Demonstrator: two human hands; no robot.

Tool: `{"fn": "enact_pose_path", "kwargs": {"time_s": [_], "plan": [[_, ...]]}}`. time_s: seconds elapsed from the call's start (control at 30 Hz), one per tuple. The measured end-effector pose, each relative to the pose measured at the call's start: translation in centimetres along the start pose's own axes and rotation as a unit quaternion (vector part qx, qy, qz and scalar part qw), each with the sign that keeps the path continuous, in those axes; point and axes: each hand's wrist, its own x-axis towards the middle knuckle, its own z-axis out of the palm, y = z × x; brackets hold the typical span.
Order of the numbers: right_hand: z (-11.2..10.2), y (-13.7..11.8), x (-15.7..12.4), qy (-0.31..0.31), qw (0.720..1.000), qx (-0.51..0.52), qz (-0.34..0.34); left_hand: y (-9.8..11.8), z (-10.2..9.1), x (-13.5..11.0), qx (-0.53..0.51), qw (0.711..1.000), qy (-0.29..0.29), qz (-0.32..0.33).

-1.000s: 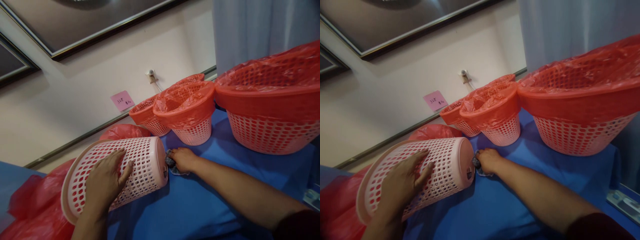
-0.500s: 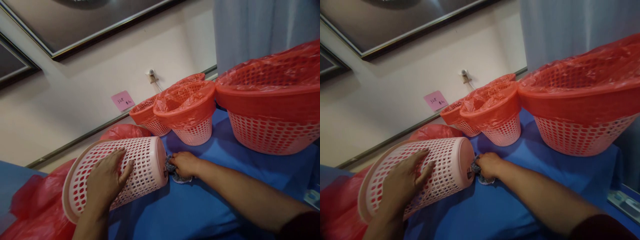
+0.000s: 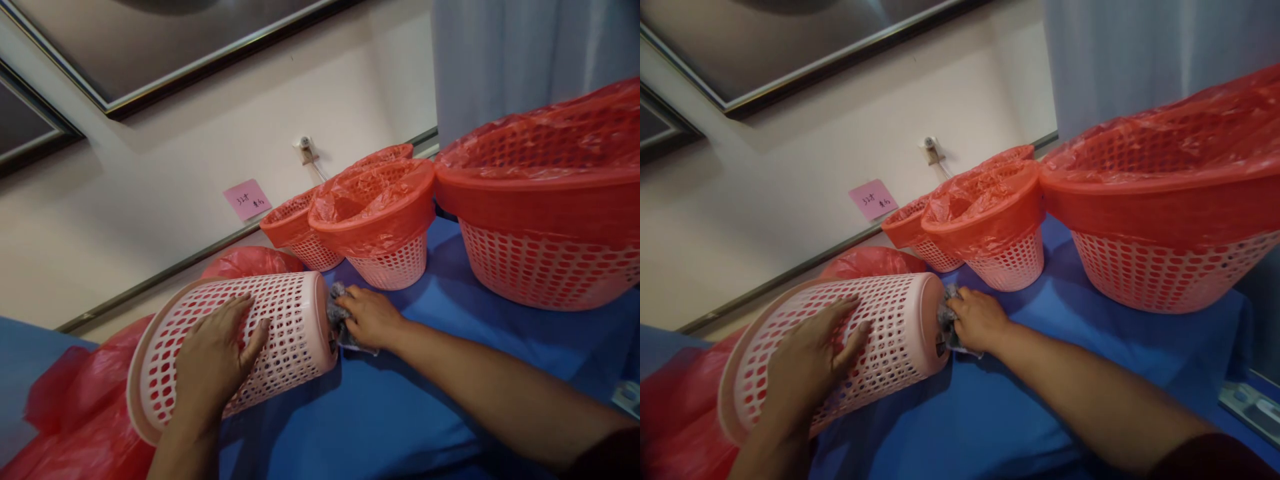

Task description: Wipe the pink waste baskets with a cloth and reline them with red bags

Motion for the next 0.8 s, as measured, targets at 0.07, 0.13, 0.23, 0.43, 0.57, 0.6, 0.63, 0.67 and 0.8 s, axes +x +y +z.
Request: {"fn": "enact_pose_path", "kwargs": {"time_s": [0.07,0.13,0.23,0.43,0.57,0.6,0.63,0.67,0.8], "plan": [[-0.3,-0.2,-0.3,0.107,0.992,0.063,0.005,0.0,0.1,0.0,0.000,1.000,0.005,0.002],[-0.5,-0.5,-0.7,0.166,0.979,0.108,-0.051,-0.1,0.2,0.0,0.000,1.000,0.007,0.003],[-0.6,-0.8,-1.1,0.151,0.971,0.118,-0.140,-0.1,0.2,0.0,0.002,1.000,0.007,0.007],[-1.3,0.1,-0.3,-0.013,0.999,0.025,-0.032,0.0,0.2,0.0,0.011,1.000,0.005,0.008],[-1.6,0.4,-0.4,0.079,0.988,0.125,-0.046,0.0,0.4,-0.1,0.011,1.000,0.012,0.012],[-1.6,0.3,-0.5,0.076,0.983,0.146,-0.080,0.0,0.4,-0.1,0.011,1.000,0.013,0.012],[-1.7,0.3,-0.6,0.057,0.979,0.157,-0.115,-0.1,0.4,-0.2,0.011,1.000,0.014,0.012],[-1.8,0.2,-0.7,0.026,0.976,0.158,-0.146,-0.1,0.4,-0.2,0.011,1.000,0.015,0.011],[-2.6,0.3,-0.9,-0.091,0.971,0.104,-0.194,-0.1,0.4,-0.3,0.006,1.000,0.016,0.011]]}}
